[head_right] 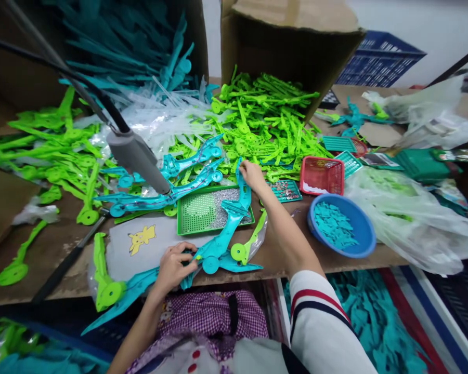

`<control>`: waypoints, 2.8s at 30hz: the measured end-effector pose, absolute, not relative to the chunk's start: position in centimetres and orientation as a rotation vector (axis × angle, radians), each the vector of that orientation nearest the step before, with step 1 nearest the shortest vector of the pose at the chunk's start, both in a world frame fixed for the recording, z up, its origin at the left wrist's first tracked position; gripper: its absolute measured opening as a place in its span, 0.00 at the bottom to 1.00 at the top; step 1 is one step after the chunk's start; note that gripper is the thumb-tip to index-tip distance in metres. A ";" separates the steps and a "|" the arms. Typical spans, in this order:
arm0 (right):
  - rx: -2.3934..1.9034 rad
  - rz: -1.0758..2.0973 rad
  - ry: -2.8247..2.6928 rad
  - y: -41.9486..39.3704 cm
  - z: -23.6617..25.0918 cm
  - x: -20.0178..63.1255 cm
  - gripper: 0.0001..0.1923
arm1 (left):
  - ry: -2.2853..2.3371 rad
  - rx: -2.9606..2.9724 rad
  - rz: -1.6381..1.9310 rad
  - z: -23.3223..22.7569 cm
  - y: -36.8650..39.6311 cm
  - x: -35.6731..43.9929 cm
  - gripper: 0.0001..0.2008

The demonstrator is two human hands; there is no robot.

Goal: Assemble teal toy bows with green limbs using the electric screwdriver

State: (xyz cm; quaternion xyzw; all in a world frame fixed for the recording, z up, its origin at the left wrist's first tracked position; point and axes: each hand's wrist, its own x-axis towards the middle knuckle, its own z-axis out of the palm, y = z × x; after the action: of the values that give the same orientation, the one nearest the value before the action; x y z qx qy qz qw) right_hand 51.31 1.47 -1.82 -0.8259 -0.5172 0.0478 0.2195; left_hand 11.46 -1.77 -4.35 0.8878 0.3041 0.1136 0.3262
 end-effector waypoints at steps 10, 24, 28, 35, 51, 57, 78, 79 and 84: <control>-2.276 0.110 -1.389 0.6 0.0 50.2 0.14 | 0.788 2.321 0.308 -4.6 -1.5 11.5 0.12; -1.849 -0.062 -0.641 -17.1 2.9 37.4 0.18 | 0.686 2.330 0.392 -4.5 -1.3 10.8 0.12; -1.819 -0.038 -0.673 -17.9 2.0 34.8 0.17 | 0.644 2.313 0.402 -4.2 -1.2 10.8 0.11; -1.841 0.101 -0.502 -20.0 -0.5 31.5 0.17 | 0.608 2.317 0.482 -3.1 -1.7 10.0 0.12; -1.245 0.333 -0.261 -18.6 5.1 32.0 0.20 | 0.250 2.915 0.769 0.2 -2.6 -2.8 0.07; -1.111 0.534 -0.287 -17.7 6.5 31.8 0.19 | 0.225 3.072 0.805 3.3 4.9 -4.4 0.16; -1.072 0.685 -0.415 -17.6 4.6 32.4 0.27 | 0.487 2.199 0.075 4.5 5.5 -3.0 0.27; -1.067 0.705 -0.451 -18.0 4.4 32.5 0.27 | 0.500 2.201 0.109 4.4 5.2 -3.3 0.26; -1.075 0.642 -0.395 -19.1 3.0 33.5 0.29 | 0.519 2.363 0.417 3.7 4.0 -4.7 0.22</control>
State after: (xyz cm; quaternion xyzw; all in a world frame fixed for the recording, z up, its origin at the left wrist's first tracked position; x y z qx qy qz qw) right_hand 33.53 -19.05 3.00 -0.4996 -0.1836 0.2985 0.7922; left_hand -4.70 4.03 3.70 0.9064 0.1991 0.1598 0.3364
